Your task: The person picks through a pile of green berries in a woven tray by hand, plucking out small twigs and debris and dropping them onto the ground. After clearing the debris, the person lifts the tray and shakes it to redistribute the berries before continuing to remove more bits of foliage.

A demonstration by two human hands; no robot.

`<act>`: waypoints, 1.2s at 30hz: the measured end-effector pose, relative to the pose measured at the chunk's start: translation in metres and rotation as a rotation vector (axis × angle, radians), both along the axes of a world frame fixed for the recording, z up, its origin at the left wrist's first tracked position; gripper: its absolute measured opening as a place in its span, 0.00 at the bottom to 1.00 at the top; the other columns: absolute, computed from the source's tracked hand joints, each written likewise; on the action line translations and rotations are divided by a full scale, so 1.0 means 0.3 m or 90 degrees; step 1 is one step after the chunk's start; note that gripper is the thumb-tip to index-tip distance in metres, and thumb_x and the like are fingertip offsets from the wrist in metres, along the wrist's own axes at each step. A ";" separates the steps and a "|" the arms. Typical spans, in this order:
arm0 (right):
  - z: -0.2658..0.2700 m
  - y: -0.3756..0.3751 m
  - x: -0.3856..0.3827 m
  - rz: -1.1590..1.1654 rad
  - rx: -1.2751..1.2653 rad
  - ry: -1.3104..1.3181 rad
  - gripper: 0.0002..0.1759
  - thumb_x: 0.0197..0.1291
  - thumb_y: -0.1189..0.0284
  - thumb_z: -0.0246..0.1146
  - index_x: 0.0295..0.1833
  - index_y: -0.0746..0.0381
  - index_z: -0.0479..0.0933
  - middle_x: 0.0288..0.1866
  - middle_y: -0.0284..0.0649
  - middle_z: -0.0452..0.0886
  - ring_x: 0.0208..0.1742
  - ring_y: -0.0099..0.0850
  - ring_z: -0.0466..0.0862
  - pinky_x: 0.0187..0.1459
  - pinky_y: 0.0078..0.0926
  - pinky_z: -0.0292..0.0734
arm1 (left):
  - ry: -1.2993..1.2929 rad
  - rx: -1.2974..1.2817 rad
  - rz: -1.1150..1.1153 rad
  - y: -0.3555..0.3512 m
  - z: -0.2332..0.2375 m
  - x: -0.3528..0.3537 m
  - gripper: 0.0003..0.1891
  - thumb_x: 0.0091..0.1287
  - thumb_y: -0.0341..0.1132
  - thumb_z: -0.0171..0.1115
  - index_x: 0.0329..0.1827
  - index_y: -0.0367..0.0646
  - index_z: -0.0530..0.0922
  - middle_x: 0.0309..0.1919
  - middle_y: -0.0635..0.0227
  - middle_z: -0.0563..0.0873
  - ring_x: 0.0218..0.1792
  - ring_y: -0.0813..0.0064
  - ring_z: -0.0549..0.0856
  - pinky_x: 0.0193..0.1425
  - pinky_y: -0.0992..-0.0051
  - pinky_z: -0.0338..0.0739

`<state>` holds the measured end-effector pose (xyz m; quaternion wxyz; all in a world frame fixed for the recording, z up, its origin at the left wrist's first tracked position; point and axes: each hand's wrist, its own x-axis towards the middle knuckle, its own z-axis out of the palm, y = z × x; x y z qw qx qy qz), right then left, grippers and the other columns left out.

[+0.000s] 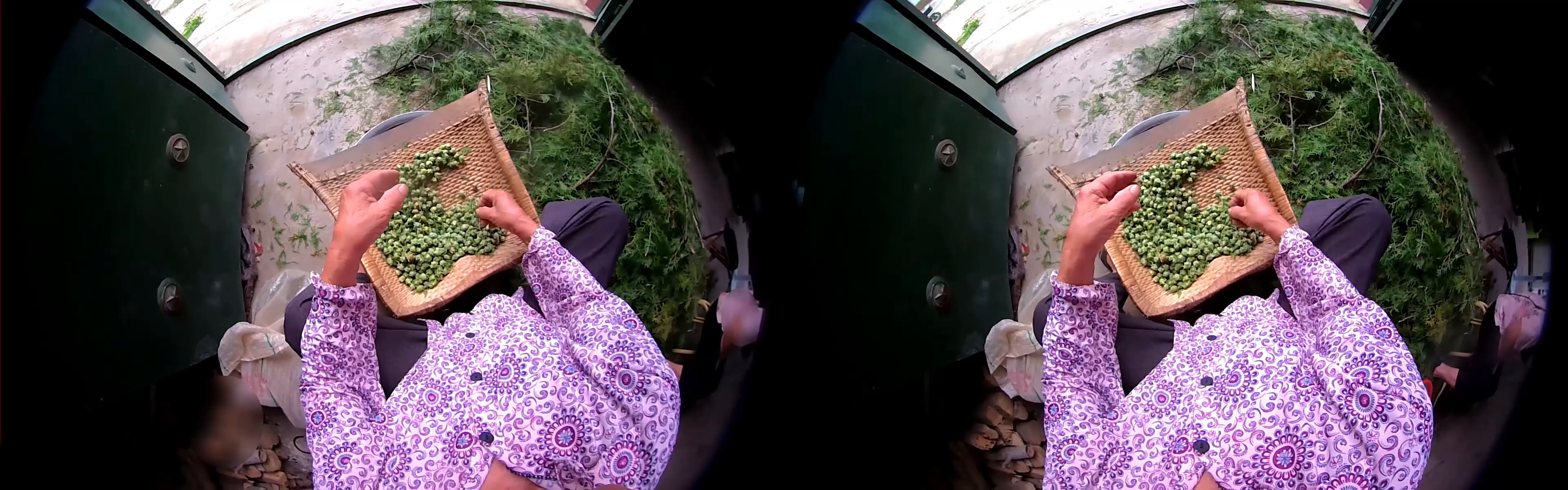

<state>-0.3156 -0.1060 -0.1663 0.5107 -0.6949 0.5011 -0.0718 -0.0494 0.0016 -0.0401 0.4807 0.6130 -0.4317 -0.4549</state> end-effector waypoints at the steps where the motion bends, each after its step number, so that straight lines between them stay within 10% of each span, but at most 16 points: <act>1: 0.011 0.008 0.020 -0.005 0.080 -0.071 0.05 0.49 0.77 0.60 0.26 0.68 0.73 0.20 0.37 0.77 0.20 0.22 0.78 0.22 0.22 0.74 | 0.008 -0.008 -0.007 0.000 0.002 -0.004 0.17 0.62 0.34 0.59 0.50 0.31 0.74 0.37 0.66 0.81 0.32 0.82 0.80 0.38 0.81 0.77; 6: 0.027 0.038 0.107 0.150 0.154 -0.030 0.03 0.48 0.78 0.59 0.26 0.67 0.73 0.20 0.37 0.76 0.20 0.21 0.76 0.21 0.21 0.71 | 0.031 0.007 -0.017 0.007 0.009 -0.015 0.19 0.58 0.36 0.62 0.48 0.30 0.75 0.39 0.59 0.83 0.38 0.75 0.81 0.42 0.76 0.76; 11: -0.038 0.083 0.214 0.410 -0.278 0.135 0.09 0.42 0.81 0.55 0.33 0.63 0.76 0.28 0.52 0.78 0.33 0.47 0.80 0.36 0.41 0.73 | 0.021 -0.022 -0.023 0.020 -0.023 0.002 0.16 0.61 0.32 0.60 0.49 0.31 0.74 0.37 0.66 0.82 0.34 0.81 0.80 0.40 0.81 0.77; 18: -0.110 0.093 0.311 0.500 -0.407 0.234 0.08 0.51 0.75 0.51 0.30 0.60 0.76 0.26 0.46 0.80 0.33 0.42 0.82 0.34 0.38 0.76 | 0.006 -0.023 0.001 0.037 -0.027 0.014 0.19 0.56 0.37 0.63 0.47 0.31 0.77 0.37 0.58 0.84 0.37 0.74 0.82 0.41 0.76 0.77; 28: -0.170 0.052 0.213 0.159 -0.296 0.190 0.07 0.43 0.73 0.56 0.28 0.62 0.77 0.29 0.50 0.79 0.35 0.49 0.79 0.39 0.41 0.75 | -0.075 -0.009 -0.024 0.035 -0.016 0.003 0.21 0.56 0.39 0.62 0.48 0.31 0.76 0.39 0.55 0.84 0.37 0.70 0.83 0.41 0.75 0.77; 36: -0.024 0.038 0.177 0.082 -0.012 -0.056 0.07 0.46 0.73 0.59 0.23 0.65 0.72 0.17 0.37 0.74 0.19 0.26 0.73 0.24 0.27 0.70 | -0.053 0.040 -0.034 0.022 -0.065 -0.016 0.21 0.56 0.39 0.63 0.48 0.33 0.77 0.41 0.57 0.83 0.38 0.71 0.83 0.42 0.74 0.77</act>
